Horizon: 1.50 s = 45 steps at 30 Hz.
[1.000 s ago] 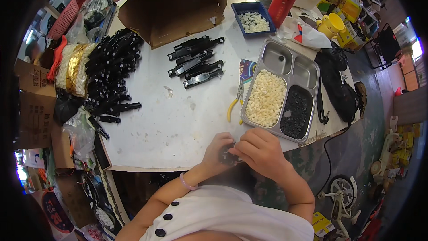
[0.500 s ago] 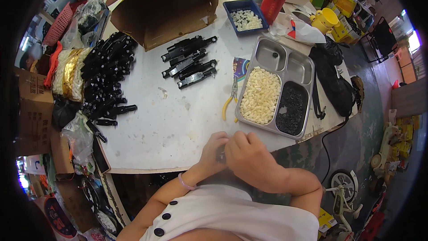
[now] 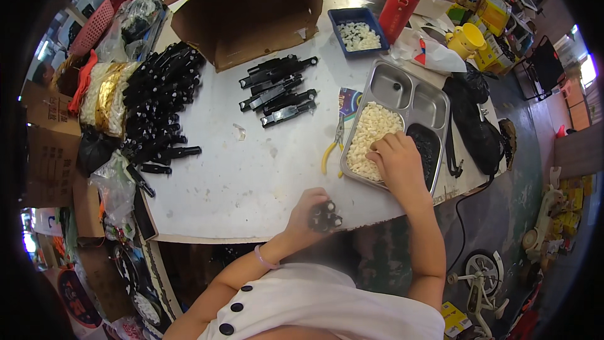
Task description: The recorder is sitting at a workbench and manually assembling small white and black components into a black plastic housing.
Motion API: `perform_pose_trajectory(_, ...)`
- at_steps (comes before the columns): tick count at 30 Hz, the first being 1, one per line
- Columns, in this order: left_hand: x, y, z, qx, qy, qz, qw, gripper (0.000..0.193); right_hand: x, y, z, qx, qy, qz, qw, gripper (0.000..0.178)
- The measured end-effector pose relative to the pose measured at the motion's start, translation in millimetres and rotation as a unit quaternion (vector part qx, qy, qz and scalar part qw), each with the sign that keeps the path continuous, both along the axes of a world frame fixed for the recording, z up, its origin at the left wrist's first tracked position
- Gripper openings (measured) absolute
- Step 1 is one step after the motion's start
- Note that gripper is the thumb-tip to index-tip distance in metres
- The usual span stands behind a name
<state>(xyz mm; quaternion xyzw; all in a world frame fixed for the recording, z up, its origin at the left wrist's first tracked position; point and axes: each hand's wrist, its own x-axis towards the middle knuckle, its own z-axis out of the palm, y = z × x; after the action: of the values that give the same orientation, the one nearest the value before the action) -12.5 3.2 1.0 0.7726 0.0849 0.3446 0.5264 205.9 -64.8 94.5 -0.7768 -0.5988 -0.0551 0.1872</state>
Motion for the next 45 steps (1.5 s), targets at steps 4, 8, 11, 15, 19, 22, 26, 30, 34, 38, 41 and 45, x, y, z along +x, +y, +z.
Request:
perform_pose_trajectory(4, 1.8, 0.8, -0.9, 0.002, -0.009, 0.001, 1.000, 0.073, -36.8, -9.9, 30.1, 0.049, 0.288, -0.012, 0.956, 0.018)
perform_pose_trajectory(8, 0.1, 0.1, -2.9, -0.004, -0.003, 0.004, 1.000, 0.072, -64.3, -9.4, 42.1, 0.065, 0.270, 0.177, 0.944, 0.017)
perform_pose_trajectory(11, 0.9, -1.1, -1.7, -0.003, 0.002, 0.010, 1.000, 0.072, -73.6, -3.8, 47.2, 0.064, 0.157, 0.222, 0.960, 0.017)
perform_pose_trajectory(15, 1.0, -0.9, -0.8, 0.000, 0.007, 0.008, 1.000, 0.072, -81.4, -0.9, 46.3, 0.039, 0.001, 0.218, 0.975, 0.019)
perform_pose_trajectory(19, 0.2, -1.2, -3.1, 0.015, 0.022, 0.007, 1.000, 0.072, -83.7, -3.1, 50.6, -0.001, -0.046, 0.231, 0.972, 0.016)
perform_pose_trajectory(22, -0.5, -2.4, -4.1, 0.005, 0.030, 0.003, 1.000, 0.073, -82.9, -3.3, 56.3, -0.015, -0.061, 0.242, 0.968, 0.013)
perform_pose_trajectory(26, -1.3, -1.2, -2.2, 0.014, 0.045, -0.002, 0.999, 0.074, -82.1, -0.9, 73.3, -0.104, -0.185, 0.283, 0.935, 0.012)
perform_pose_trajectory(30, 1.0, -7.2, -25.9, 0.017, 0.086, -0.026, 0.996, 0.076, -94.5, 3.1, 78.8, -0.179, -0.235, 0.320, 0.900, 0.015)
perform_pose_trajectory(34, 1.6, -7.4, -42.3, 0.041, 0.079, -0.021, 0.996, 0.076, -92.3, 5.1, 72.1, -0.215, -0.185, 0.278, 0.918, 0.012)
perform_pose_trajectory(38, 0.5, -1.0, -8.6, -0.004, -0.005, 0.006, 1.000, 0.076, -34.9, 14.0, 55.2, -0.064, 0.031, 0.231, 0.970, 0.010)
perform_pose_trajectory(41, 1.7, -2.5, -5.9, 0.003, 0.013, 0.000, 1.000, 0.072, 1.8, 1.9, 20.5, -0.079, -0.074, 0.066, 0.992, 0.012)
perform_pose_trajectory(45, 1.8, -1.5, -3.0, -0.008, 0.010, -0.001, 1.000, 0.072, 12.4, -3.4, -12.8, -0.103, -0.085, 0.071, 0.989, 0.016)
